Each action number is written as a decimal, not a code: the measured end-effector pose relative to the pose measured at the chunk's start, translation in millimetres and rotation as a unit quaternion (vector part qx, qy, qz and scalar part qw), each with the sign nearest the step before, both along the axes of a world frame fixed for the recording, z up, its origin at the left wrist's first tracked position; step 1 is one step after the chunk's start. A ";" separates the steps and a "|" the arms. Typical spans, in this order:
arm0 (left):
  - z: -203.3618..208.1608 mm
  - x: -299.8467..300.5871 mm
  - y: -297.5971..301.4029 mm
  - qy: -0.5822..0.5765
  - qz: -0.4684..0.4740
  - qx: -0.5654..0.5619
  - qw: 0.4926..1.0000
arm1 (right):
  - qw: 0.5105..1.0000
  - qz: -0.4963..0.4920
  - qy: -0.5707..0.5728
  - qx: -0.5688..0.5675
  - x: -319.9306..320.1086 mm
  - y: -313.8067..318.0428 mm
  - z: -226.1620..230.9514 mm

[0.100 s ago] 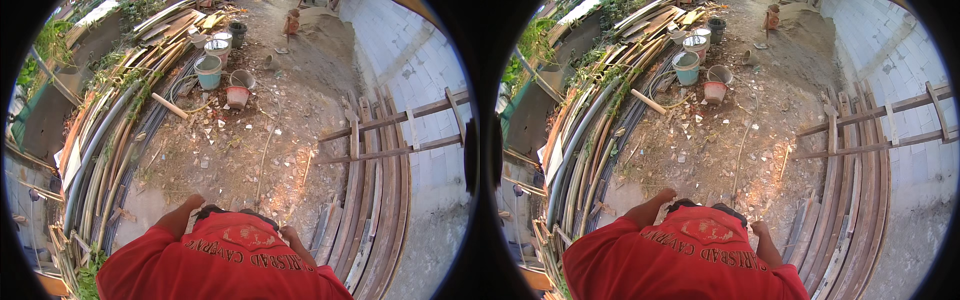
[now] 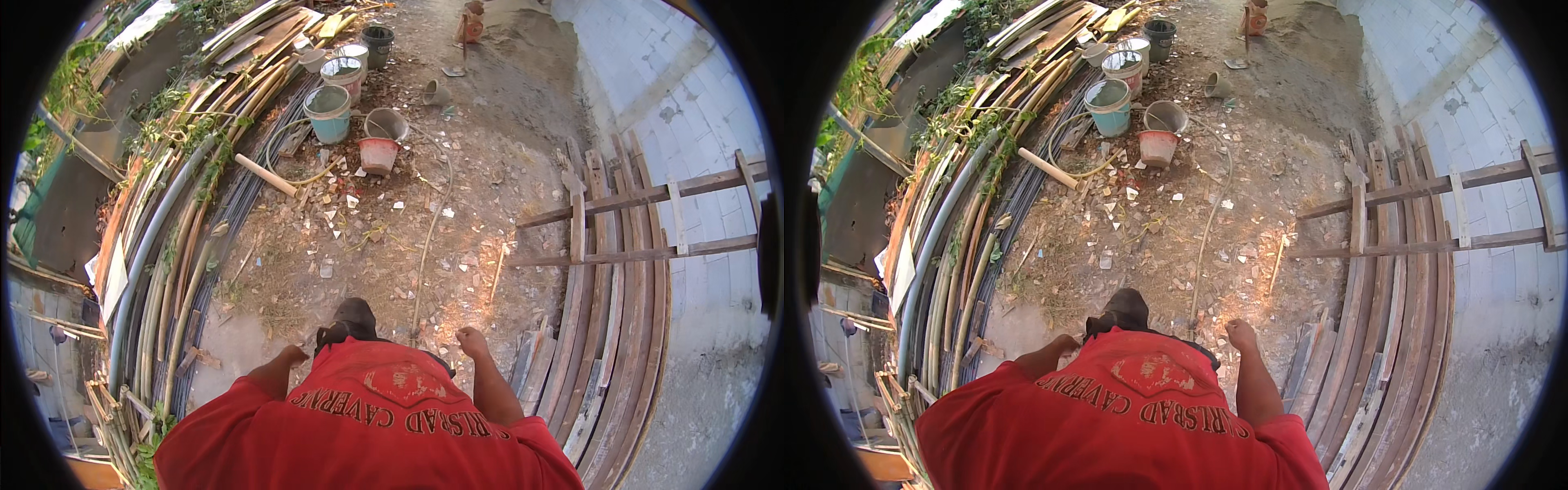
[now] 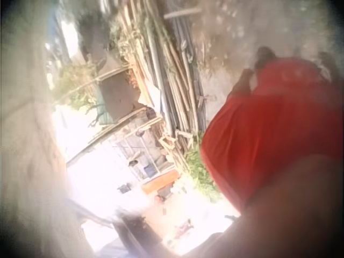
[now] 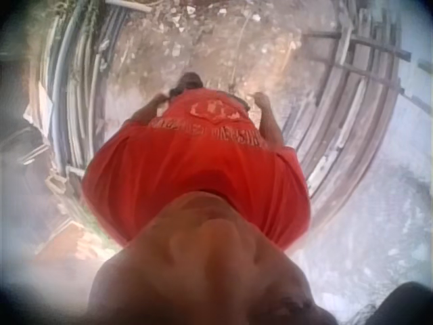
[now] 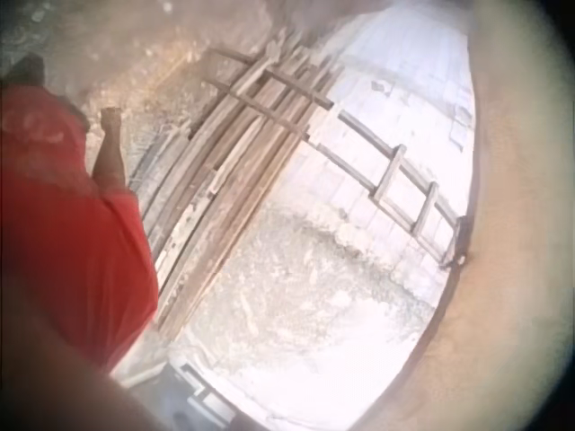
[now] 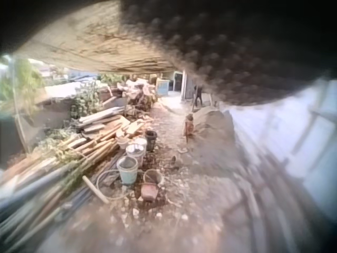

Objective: The person uses a trowel to spread and smooth wet mortar onto a ground surface, adds more mortar using a small spade, and washes their hands and the trowel in a bucket of water.

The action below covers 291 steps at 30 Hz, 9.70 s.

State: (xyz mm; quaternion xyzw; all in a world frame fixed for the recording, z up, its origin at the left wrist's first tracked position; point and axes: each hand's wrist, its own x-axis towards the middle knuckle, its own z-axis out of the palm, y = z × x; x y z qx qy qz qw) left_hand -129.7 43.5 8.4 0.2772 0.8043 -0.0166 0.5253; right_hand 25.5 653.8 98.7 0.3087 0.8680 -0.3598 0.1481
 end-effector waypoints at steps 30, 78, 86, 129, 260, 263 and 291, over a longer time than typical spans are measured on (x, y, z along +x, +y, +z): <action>78.3 -888.7 882.0 0.099 0.348 0.356 0.862 | 0.974 0.081 -0.203 0.056 -622.0 598.4 -51.6; -146.8 -1929.9 476.4 0.303 0.659 -0.005 0.688 | 0.866 0.423 -0.266 0.015 -2058.9 359.4 -176.2; -303.5 -2167.3 301.8 0.507 0.330 -0.166 0.779 | 0.878 0.397 -0.267 0.030 -2141.3 325.6 -220.0; -77.2 -1805.7 716.2 0.065 0.447 0.051 0.891 | 0.869 0.429 -0.199 0.148 -2357.0 323.1 -553.4; -282.2 -1623.8 1906.3 -0.328 -0.436 0.041 0.837 | 0.546 -0.833 -0.052 -0.069 -1697.2 1565.1 -737.8; -280.3 -1614.7 1890.9 -0.344 -0.391 0.072 0.851 | 0.617 -0.773 -0.091 -0.116 -1763.0 1582.4 -746.4; -202.1 -1729.8 1918.3 0.294 0.014 0.031 0.955 | 0.994 -0.031 -0.058 -0.083 -1495.9 1550.7 -541.6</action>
